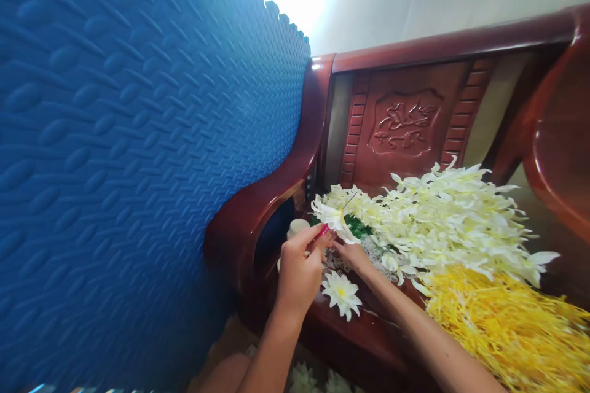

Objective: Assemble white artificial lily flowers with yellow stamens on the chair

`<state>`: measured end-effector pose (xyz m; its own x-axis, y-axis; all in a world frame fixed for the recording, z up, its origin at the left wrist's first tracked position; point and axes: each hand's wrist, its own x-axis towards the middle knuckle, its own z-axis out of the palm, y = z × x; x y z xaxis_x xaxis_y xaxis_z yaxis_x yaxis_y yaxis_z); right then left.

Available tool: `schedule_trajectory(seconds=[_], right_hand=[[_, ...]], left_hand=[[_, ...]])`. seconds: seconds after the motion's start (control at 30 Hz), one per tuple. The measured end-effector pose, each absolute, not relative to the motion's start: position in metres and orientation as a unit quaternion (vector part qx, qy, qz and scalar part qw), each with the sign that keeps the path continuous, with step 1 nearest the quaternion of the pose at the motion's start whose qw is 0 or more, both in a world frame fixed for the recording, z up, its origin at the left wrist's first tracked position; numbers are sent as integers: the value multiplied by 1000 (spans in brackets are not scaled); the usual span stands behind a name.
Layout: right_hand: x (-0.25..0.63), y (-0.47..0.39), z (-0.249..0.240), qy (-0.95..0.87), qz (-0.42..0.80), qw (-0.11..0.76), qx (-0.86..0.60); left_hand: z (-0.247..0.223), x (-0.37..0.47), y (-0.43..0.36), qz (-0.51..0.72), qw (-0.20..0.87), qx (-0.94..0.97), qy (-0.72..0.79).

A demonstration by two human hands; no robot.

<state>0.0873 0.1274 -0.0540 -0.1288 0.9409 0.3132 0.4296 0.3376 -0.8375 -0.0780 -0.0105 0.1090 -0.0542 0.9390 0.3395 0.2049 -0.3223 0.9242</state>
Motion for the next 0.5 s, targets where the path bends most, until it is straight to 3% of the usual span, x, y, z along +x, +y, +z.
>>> schedule_trajectory(seconds=[0.2, 0.5], right_hand=[[91, 129, -51, -644, 375, 428, -512], [89, 128, -58, -616, 422, 412, -522]], left_hand=[[113, -76, -13, 526, 379, 599, 470], [107, -74, -13, 505, 345, 633, 475]])
